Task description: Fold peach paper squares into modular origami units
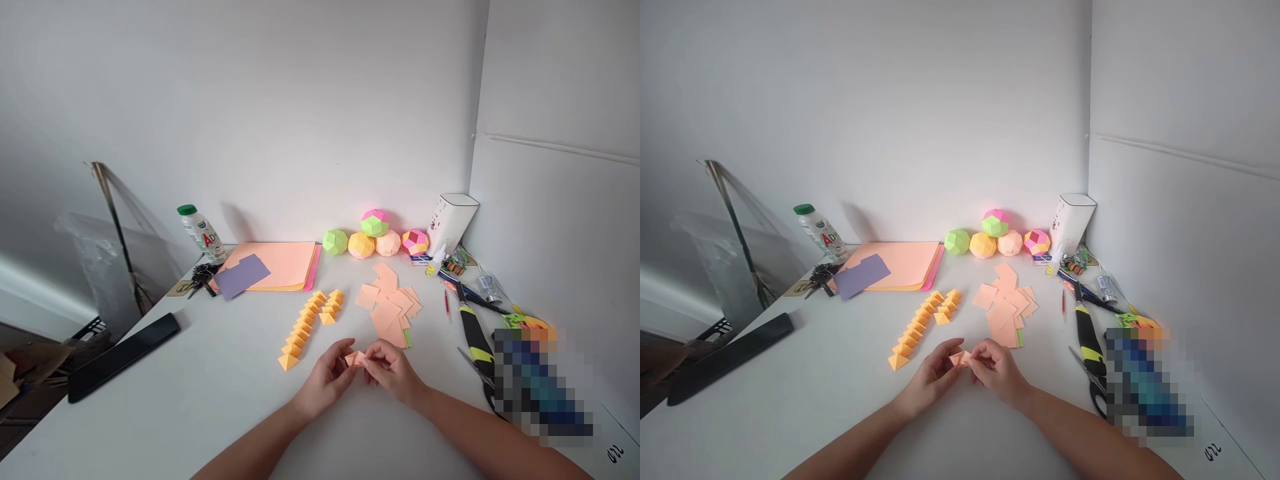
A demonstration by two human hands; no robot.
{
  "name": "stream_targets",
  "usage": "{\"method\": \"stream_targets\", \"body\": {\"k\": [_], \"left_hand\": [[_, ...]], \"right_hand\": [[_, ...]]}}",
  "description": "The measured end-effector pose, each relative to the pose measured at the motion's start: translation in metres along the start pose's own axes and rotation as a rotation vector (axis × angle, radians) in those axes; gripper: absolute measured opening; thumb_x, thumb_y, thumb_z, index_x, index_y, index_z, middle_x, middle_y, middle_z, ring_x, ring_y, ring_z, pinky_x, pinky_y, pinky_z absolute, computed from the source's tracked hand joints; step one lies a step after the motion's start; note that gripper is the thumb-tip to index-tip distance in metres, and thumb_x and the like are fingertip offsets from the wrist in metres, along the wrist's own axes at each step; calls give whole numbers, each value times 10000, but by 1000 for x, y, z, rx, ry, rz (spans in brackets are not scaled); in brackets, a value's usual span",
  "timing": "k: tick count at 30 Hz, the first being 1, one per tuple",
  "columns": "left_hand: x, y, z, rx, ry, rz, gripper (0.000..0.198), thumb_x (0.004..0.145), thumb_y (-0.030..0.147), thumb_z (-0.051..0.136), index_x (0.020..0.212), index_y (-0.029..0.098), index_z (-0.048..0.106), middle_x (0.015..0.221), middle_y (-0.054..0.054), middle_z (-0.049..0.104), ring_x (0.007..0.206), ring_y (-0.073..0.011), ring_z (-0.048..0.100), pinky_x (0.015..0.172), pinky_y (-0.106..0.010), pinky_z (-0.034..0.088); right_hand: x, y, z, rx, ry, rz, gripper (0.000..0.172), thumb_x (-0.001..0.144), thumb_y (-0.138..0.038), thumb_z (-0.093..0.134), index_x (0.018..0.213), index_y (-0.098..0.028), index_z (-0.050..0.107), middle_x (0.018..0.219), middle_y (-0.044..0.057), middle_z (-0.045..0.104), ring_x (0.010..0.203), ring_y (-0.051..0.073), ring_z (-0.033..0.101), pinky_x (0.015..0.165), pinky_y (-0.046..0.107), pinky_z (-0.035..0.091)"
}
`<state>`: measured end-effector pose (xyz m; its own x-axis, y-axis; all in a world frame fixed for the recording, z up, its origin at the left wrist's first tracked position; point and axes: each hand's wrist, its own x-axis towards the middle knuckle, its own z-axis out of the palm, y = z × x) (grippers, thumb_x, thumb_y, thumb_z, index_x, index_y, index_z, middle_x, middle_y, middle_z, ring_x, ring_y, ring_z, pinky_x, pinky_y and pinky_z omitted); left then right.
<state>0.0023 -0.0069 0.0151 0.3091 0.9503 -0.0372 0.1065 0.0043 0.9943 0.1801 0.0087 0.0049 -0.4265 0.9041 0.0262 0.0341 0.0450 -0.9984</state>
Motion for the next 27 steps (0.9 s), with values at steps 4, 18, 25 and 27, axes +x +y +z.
{"method": "stream_targets", "body": {"k": [4, 18, 25, 27], "left_hand": [[2, 3, -2, -44, -42, 16, 329, 854, 479, 482, 832, 165, 579, 712, -21, 575, 625, -123, 478, 588, -245, 390], [3, 3, -8, -160, -73, -57, 362, 827, 505, 523, 798, 149, 581, 679, -25, 610, 617, -128, 525, 547, -235, 379], [1, -2, -6, -263, -64, -132, 417, 788, 493, 588, 1044, 164, 571, 738, -21, 612, 690, -144, 556, 659, -285, 449], [2, -4, -5, -274, -33, -158, 451, 758, 503, 619, 1043, 158, 570, 701, -7, 593, 652, -133, 539, 642, -282, 446]], "right_hand": [[-1, 0, 1, -53, 6, -60, 163, 828, -350, 539, 853, -190, 552, 677, -2, 602, 578, 129, 593, 494, 233, 440], [-1, -1, 5, -316, -69, -343, 199, 881, -252, 446, 858, -210, 639, 724, 33, 628, 589, 133, 571, 578, 267, 478], [-1, -3, 4, -341, -33, -399, 223, 882, -321, 492, 794, -227, 674, 713, 49, 614, 553, 141, 560, 547, 281, 503], [-1, -2, 4, -366, -39, -402, 235, 887, -313, 489, 796, -230, 689, 727, 52, 621, 577, 147, 570, 562, 284, 507]]}}
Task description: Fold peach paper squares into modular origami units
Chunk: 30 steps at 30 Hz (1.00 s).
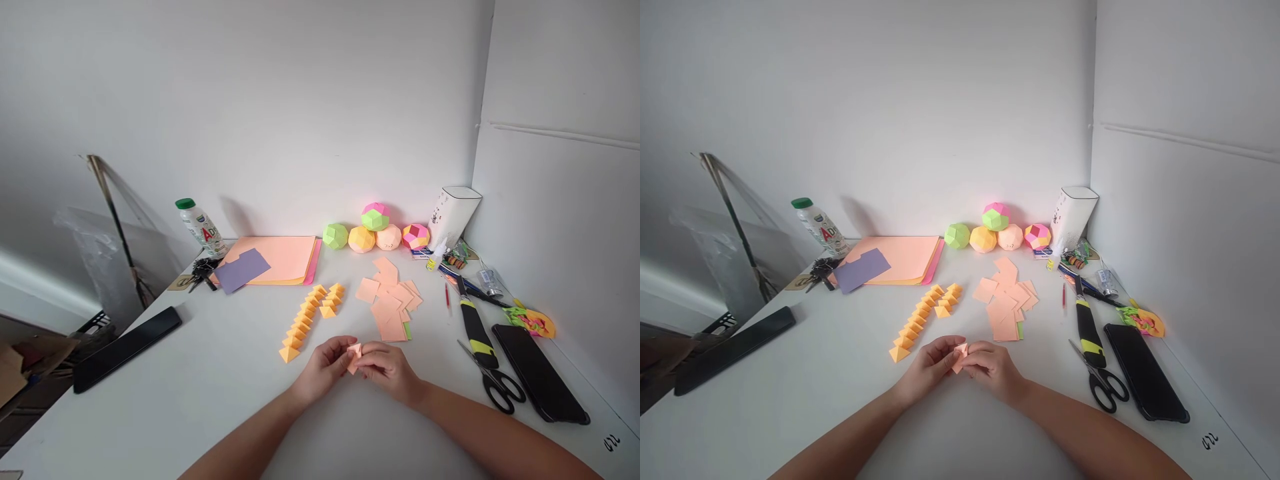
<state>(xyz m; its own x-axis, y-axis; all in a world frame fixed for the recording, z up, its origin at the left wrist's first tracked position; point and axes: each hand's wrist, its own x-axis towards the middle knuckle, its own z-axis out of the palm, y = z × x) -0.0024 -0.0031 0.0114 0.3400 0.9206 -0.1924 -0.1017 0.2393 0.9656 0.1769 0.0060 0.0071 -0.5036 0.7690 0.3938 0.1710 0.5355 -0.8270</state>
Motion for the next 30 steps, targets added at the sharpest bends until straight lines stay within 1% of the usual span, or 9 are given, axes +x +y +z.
{"method": "stream_targets", "body": {"k": [3, 5, 8, 11, 17, 21, 24, 27, 30], "left_hand": [[1, -1, 1, 14, 10, -4, 453, 748, 519, 617, 1004, 147, 587, 691, -7, 590, 618, -124, 522, 611, -275, 438], [0, 0, 2, 39, -23, 23, 406, 784, 501, 583, 982, 147, 605, 700, -15, 600, 632, -128, 528, 619, -274, 439], [-2, 2, 2, 89, -78, 87, 323, 845, 440, 524, 960, 160, 635, 722, -28, 620, 677, -141, 548, 657, -279, 448], [-3, 4, 1, 126, -82, 124, 283, 862, 390, 500, 979, 176, 642, 759, -36, 636, 688, -147, 557, 680, -289, 462], [-7, 14, 3, 172, -183, 211, 282, 903, 322, 424, 1067, 169, 596, 881, -60, 637, 846, -187, 577, 797, -330, 457], [-9, 11, 3, 248, -194, 242, 365, 886, 343, 471, 1203, 166, 513, 877, -62, 621, 840, -197, 569, 771, -334, 457], [-8, 6, 2, 267, -203, 247, 413, 887, 342, 468, 1268, 183, 452, 885, -62, 620, 837, -194, 563, 760, -330, 450], [-7, 1, 1, 251, -179, 196, 389, 888, 326, 455, 1256, 201, 456, 830, -40, 608, 792, -176, 546, 742, -320, 439], [-5, -4, -2, 220, -108, 145, 396, 866, 313, 488, 1246, 204, 466, 772, -12, 555, 736, -154, 515, 705, -299, 430]], "right_hand": [[-1, 2, 0, -6, -25, -36, 216, 888, -279, 496, 833, -229, 699, 787, 64, 638, 667, 162, 605, 607, 288, 516], [-1, 4, 1, 2, -33, -54, 200, 885, -257, 501, 856, -229, 696, 824, 72, 643, 715, 168, 620, 629, 291, 521], [-2, 6, 1, -3, -24, -53, 188, 876, -244, 508, 839, -224, 692, 805, 75, 637, 675, 166, 610, 595, 293, 513], [-2, 7, 2, 12, 8, -31, 162, 854, -251, 535, 797, -215, 682, 739, 61, 613, 611, 160, 577, 554, 294, 494], [0, 5, 2, 192, 32, 198, 127, 817, -236, 566, 738, -191, 655, 710, 31, 564, 574, 138, 565, 500, 260, 464], [0, 3, -1, 278, 36, 322, 94, 787, -235, 597, 725, -177, 637, 742, 26, 572, 589, 131, 573, 527, 259, 468], [0, 3, -2, 324, 27, 404, 112, 780, -260, 615, 712, -173, 601, 701, 5, 560, 575, 123, 565, 525, 250, 461], [0, 3, -2, 362, 30, 501, 142, 768, -285, 635, 736, -178, 547, 661, -17, 549, 556, 118, 562, 496, 231, 443], [1, 2, -3, 396, 42, 541, 187, 759, -285, 639, 842, -196, 497, 716, -20, 564, 565, 116, 566, 488, 221, 439]]}}
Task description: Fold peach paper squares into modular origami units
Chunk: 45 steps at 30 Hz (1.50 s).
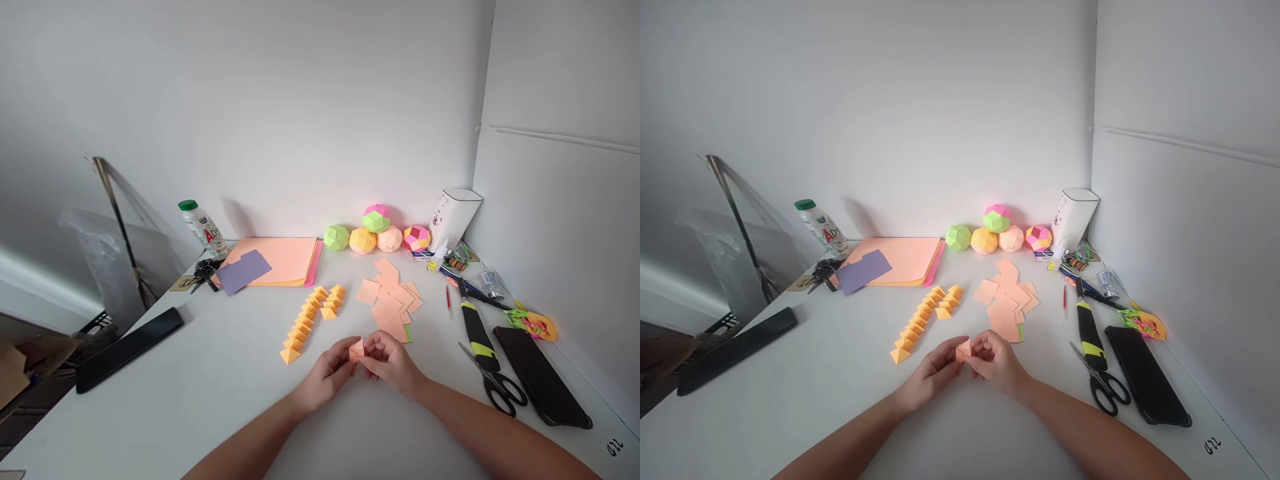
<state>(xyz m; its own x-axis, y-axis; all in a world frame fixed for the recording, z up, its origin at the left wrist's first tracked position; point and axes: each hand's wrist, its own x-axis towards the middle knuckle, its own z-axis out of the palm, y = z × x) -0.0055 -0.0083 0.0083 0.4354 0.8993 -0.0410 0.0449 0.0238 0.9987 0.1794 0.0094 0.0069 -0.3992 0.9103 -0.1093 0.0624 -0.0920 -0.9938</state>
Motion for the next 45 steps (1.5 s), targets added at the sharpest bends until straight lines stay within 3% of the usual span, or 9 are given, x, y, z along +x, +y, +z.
{"method": "stream_targets", "body": {"k": [3, 7, 16, 24, 28, 31, 36, 40, 45], "left_hand": [[1, -4, -1, -30, 20, -22, 412, 862, 312, 493, 1258, 208, 453, 771, -6, 527, 733, -147, 506, 697, -289, 429], [0, -4, 0, -2, -2, -5, 415, 874, 330, 465, 1270, 208, 429, 790, -15, 549, 742, -150, 514, 707, -294, 433], [1, -8, 5, 154, 9, 91, 386, 869, 366, 457, 1214, 196, 496, 651, 27, 457, 573, -106, 375, 553, -234, 360], [2, 1, 0, -60, 63, -114, 451, 842, 437, 491, 1222, 195, 480, 605, 63, 319, 555, -96, 324, 533, -224, 294], [2, 12, -1, -83, 54, -160, 495, 835, 492, 478, 1225, 187, 474, 610, 55, 356, 573, -108, 342, 556, -240, 304], [2, 16, -2, -71, 45, -165, 548, 832, 542, 458, 1239, 176, 462, 604, 50, 373, 576, -114, 348, 556, -245, 304], [2, 13, -1, -34, 27, -154, 571, 854, 575, 392, 1242, 161, 452, 539, 69, 345, 508, -106, 314, 511, -239, 269], [4, 11, -1, 17, 125, -105, 452, 863, 552, 393, 1001, 161, 573, 541, 52, 407, 531, -113, 395, 537, -242, 325], [7, 10, 1, -42, 197, -77, 353, 805, 515, 522, 737, 168, 518, 584, 39, 487, 521, -95, 449, 534, -229, 368]], "right_hand": [[0, -4, 0, -20, -32, -8, 192, 773, -292, 613, 883, -197, 489, 781, -2, 563, 617, 125, 563, 503, 222, 437], [0, -5, 0, -126, -107, -36, 138, 816, -278, 533, 728, -183, 488, 659, -16, 515, 575, 116, 498, 511, 226, 397], [1, 0, 3, -247, -44, -134, 170, 705, -117, 498, 599, -187, 386, 593, -44, 401, 534, 93, 389, 480, 211, 321], [-1, -1, 2, -110, 7, -111, 75, 743, -117, 447, 731, -189, 466, 641, -23, 497, 506, 106, 514, 438, 207, 402], [-2, 3, 3, -248, 11, -408, 263, 772, -116, 490, 1019, -206, 509, 892, 53, 565, 624, 117, 549, 499, 224, 448], [1, 4, 4, -329, 0, -562, 203, 832, -165, 490, 1012, -214, 570, 1022, 97, 554, 721, 137, 558, 540, 237, 467], [1, 1, 2, -276, 55, -420, 182, 882, -321, 489, 846, -197, 617, 759, 39, 568, 574, 122, 520, 504, 241, 443], [0, 0, 0, -196, 64, -213, 280, 872, -431, 481, 811, -184, 597, 643, -4, 518, 525, 119, 501, 511, 250, 442], [1, 0, -1, -160, 64, -129, 337, 834, -490, 507, 857, -169, 609, 628, -9, 526, 513, 116, 496, 512, 253, 438]]}}
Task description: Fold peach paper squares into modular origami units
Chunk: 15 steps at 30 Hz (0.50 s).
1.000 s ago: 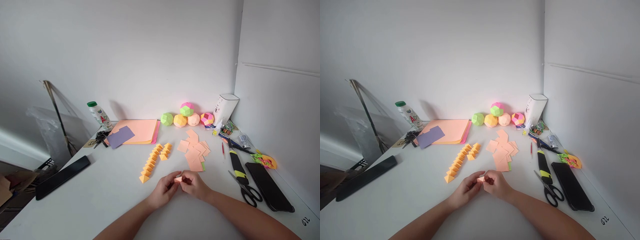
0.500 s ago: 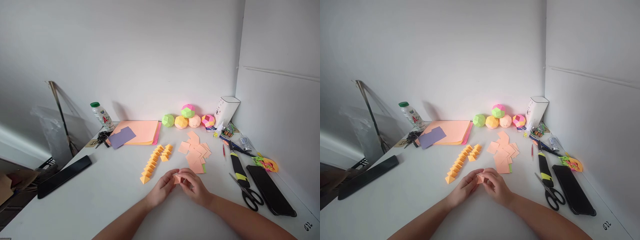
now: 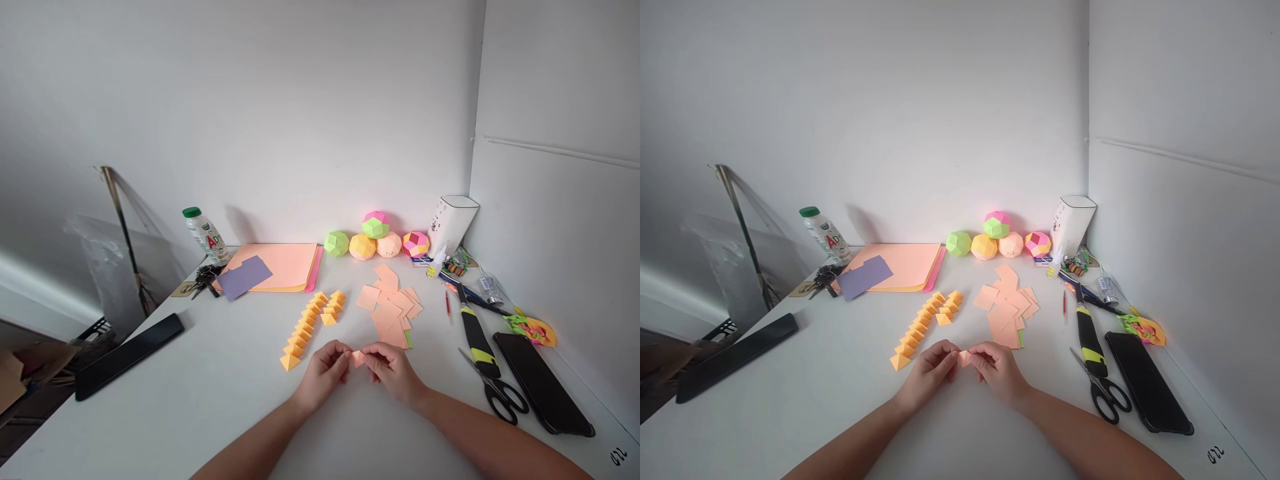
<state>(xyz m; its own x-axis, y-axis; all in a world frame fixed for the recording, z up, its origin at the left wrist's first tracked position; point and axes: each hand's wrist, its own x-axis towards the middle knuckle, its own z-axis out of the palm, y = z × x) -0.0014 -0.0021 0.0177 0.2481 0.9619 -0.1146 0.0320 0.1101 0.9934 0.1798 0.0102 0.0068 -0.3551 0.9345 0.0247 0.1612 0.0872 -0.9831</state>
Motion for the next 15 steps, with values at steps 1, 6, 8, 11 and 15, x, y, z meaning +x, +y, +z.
{"method": "stream_targets", "body": {"k": [1, 6, 8, 11, 15], "left_hand": [[1, -1, 0, -15, 7, -10, 352, 798, 511, 533, 731, 166, 514, 597, 33, 504, 514, -90, 453, 527, -227, 370], [4, -3, 2, -19, 59, -52, 325, 795, 488, 536, 761, 165, 516, 616, 18, 551, 497, -96, 479, 515, -235, 396], [2, -4, 3, 35, 113, -22, 287, 840, 446, 477, 761, 171, 505, 627, 11, 550, 518, -109, 493, 530, -249, 416], [-6, -6, 7, 297, 206, 148, 250, 884, 344, 401, 716, 184, 493, 657, -20, 546, 590, -145, 515, 561, -278, 436], [-18, -12, 23, 736, -80, 579, 229, 860, 216, 383, 711, 183, 555, 788, -94, 610, 780, -208, 559, 720, -343, 467]], "right_hand": [[0, 0, 0, 9, -3, 10, 333, 829, -484, 516, 870, -168, 612, 639, -7, 533, 514, 115, 500, 513, 252, 439], [1, 4, -1, 72, -12, 79, 293, 812, -453, 559, 835, -164, 597, 683, -4, 556, 512, 107, 515, 504, 243, 430], [2, 5, -2, 86, -11, 93, 297, 812, -460, 560, 794, -164, 576, 658, -11, 549, 508, 109, 514, 493, 239, 421], [4, 5, -3, 89, 18, 88, 311, 818, -478, 545, 763, -173, 553, 632, -17, 541, 504, 113, 508, 485, 239, 413], [9, 2, -4, 69, 63, 102, 292, 804, -471, 551, 748, -185, 541, 648, -15, 543, 490, 115, 509, 467, 243, 410]]}}
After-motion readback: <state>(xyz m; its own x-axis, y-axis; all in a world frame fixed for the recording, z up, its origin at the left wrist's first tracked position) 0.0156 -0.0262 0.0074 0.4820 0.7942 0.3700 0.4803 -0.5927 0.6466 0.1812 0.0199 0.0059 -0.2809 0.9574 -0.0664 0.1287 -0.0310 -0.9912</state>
